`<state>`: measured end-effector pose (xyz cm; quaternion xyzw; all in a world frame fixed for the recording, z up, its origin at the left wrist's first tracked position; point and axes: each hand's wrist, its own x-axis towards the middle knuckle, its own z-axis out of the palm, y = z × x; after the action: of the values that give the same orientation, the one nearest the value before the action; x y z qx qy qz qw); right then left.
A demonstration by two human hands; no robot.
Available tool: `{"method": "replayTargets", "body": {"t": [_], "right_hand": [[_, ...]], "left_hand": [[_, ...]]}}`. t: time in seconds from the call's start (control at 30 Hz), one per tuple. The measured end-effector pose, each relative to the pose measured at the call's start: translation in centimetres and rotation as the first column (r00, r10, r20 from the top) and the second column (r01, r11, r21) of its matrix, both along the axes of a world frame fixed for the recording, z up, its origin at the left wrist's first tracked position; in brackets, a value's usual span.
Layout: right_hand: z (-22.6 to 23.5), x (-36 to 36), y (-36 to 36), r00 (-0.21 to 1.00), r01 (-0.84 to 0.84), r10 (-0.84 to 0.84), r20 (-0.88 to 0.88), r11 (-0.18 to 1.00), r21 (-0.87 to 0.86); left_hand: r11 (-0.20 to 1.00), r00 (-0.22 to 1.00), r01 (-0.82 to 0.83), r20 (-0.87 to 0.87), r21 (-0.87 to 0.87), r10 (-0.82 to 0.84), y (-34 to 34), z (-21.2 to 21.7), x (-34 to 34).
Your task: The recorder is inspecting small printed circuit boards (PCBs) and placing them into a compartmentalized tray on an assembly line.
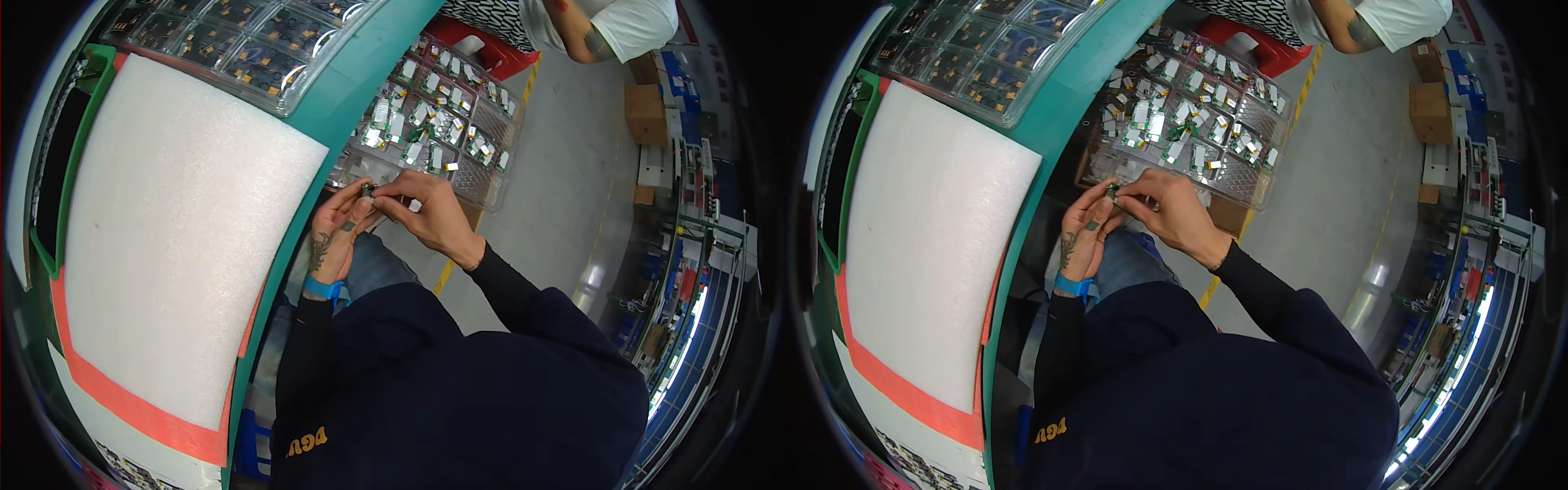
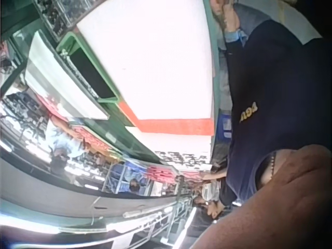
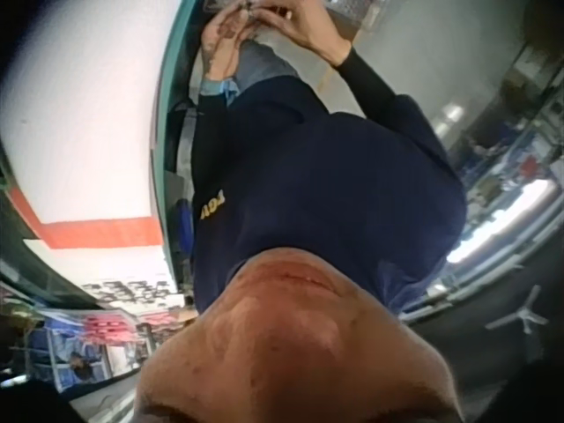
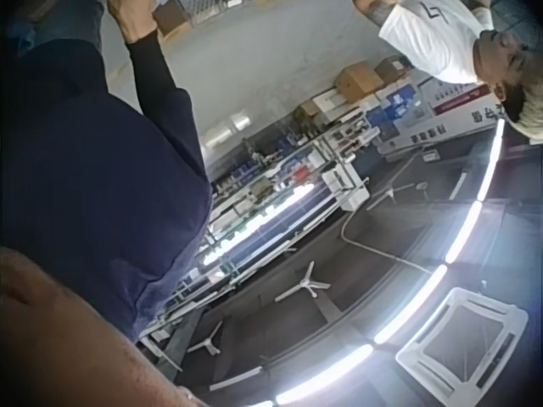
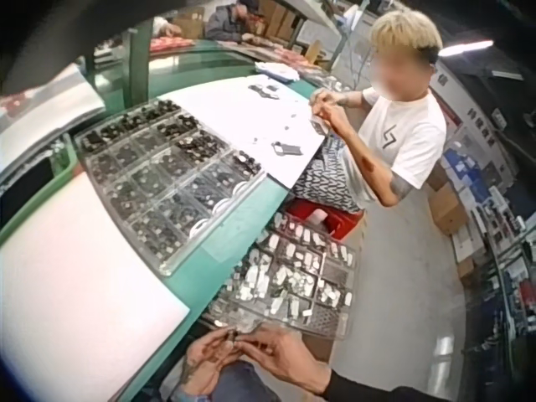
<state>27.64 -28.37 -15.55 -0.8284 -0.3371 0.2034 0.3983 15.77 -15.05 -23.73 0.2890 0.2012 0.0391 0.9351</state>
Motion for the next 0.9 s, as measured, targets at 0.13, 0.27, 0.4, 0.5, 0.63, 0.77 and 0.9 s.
{"method": "replayTargets", "body": {"t": [0.13, 0.27, 0.4, 0.5, 0.63, 0.77, 0.9], "right_hand": [[0.1, 0.2, 0.1, 0.998, -0.056, 0.055, -0.016, 0.998, -0.042], [-0.3, 0.1, 0.2, 0.999, -0.046, 0.045, -0.027, 0.998, -0.049], [-1.1, 0.3, 0.2, 0.997, 0.013, -0.015, -0.082, 1.000, -0.027], [-0.9, 0.5, 0.2, 0.992, 0.004, -0.005, -0.127, 1.000, -0.009], [-0.8, 0.7, 0.1, 0.983, 0.004, -0.004, -0.183, 1.000, -0.003], [-0.7, 0.8, 0.1, 0.974, 0.018, -0.025, -0.223, 0.999, -0.035], [-0.7, 1.0, -0.1, 0.952, 0.042, -0.040, -0.304, 0.999, 0.000]], "left_hand": [[1.000, 1.000, -0.002, -0.020, 0.013, 0.003, -0.2, 0.1, 0.0], [0.999, 0.998, -0.013, -0.055, 0.031, 0.014, -0.4, 0.2, 0.1], [0.999, 0.998, -0.019, -0.053, 0.027, 0.021, -0.4, 0.0, 0.3], [1.000, 0.999, -0.019, -0.045, 0.023, 0.020, -0.3, 0.1, 0.3], [1.000, 0.999, -0.013, -0.031, 0.018, 0.013, -0.1, 0.4, 0.3], [1.000, 1.000, -0.002, -0.021, 0.018, 0.003, 0.0, 0.6, 0.3], [0.999, 1.000, 0.030, -0.001, 0.036, -0.030, -0.1, 0.6, 0.3]]}}
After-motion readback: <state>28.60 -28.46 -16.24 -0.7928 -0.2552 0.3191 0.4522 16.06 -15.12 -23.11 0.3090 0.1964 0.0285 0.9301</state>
